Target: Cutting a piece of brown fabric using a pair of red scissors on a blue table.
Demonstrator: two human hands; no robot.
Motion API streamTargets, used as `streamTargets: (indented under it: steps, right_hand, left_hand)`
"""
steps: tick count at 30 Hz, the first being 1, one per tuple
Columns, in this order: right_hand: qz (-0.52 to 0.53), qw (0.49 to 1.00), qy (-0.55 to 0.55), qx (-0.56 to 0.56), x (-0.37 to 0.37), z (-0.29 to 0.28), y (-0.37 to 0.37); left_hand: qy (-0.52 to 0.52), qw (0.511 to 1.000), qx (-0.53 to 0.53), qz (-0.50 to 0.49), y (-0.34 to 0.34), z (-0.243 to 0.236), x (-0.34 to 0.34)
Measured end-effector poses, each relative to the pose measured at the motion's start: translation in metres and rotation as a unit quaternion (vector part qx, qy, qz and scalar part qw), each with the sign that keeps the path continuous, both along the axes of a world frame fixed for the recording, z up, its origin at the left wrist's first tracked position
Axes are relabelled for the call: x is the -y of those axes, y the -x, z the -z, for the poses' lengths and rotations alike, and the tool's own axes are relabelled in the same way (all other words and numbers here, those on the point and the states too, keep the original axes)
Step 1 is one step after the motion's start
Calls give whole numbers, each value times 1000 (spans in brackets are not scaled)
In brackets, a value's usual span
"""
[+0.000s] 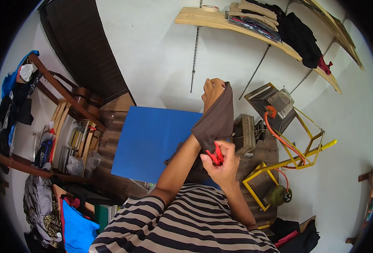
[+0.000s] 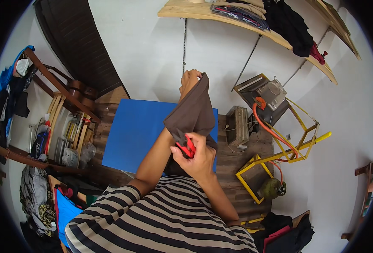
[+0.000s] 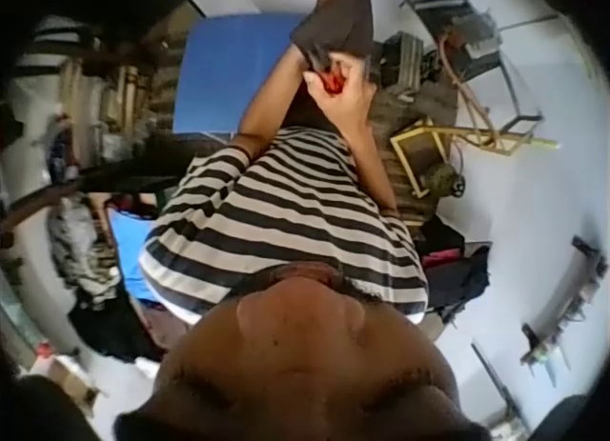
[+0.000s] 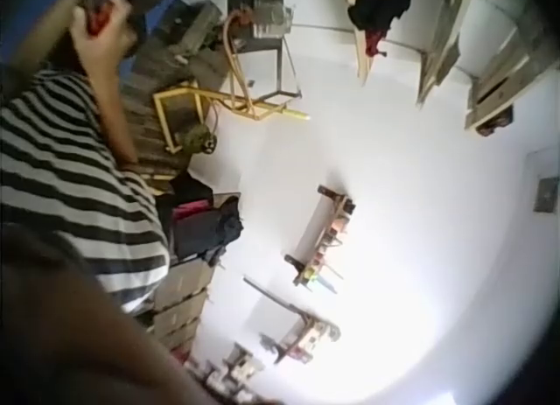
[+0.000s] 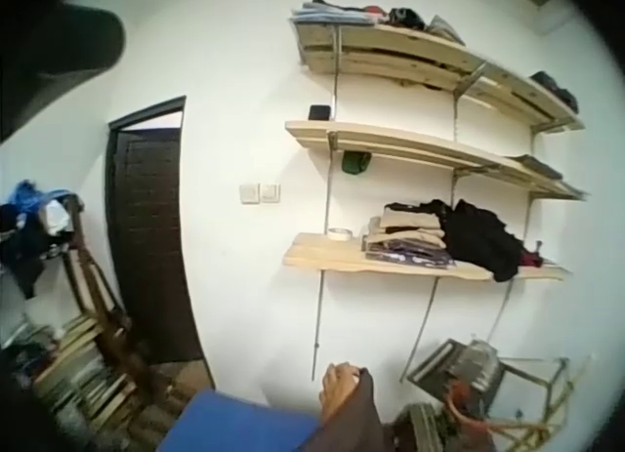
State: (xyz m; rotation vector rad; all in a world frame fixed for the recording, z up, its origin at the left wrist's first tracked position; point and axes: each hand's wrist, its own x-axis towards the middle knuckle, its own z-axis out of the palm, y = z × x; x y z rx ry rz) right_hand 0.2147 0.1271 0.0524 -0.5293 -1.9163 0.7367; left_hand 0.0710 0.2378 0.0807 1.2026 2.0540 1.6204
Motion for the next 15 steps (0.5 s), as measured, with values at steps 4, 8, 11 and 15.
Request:
streamTargets:
  steps: [4,8,11,15]
  right_hand:
    - [48,994,-101,10,-2,6,13]
    - [67,986,-144,54,-2,5,15]
    - [65,985,-153,42,-3,3,15]
    - [71,983,-163,43,0,2,16]
  left_hand:
    - [-4,999,-13,-32,2,7,-4]
    - [-3,997,-64,-37,4,13,-3]
    - [0,999,-52,-15,9,14,-6]
    - [20,998,-57,-37,8,15,-11]
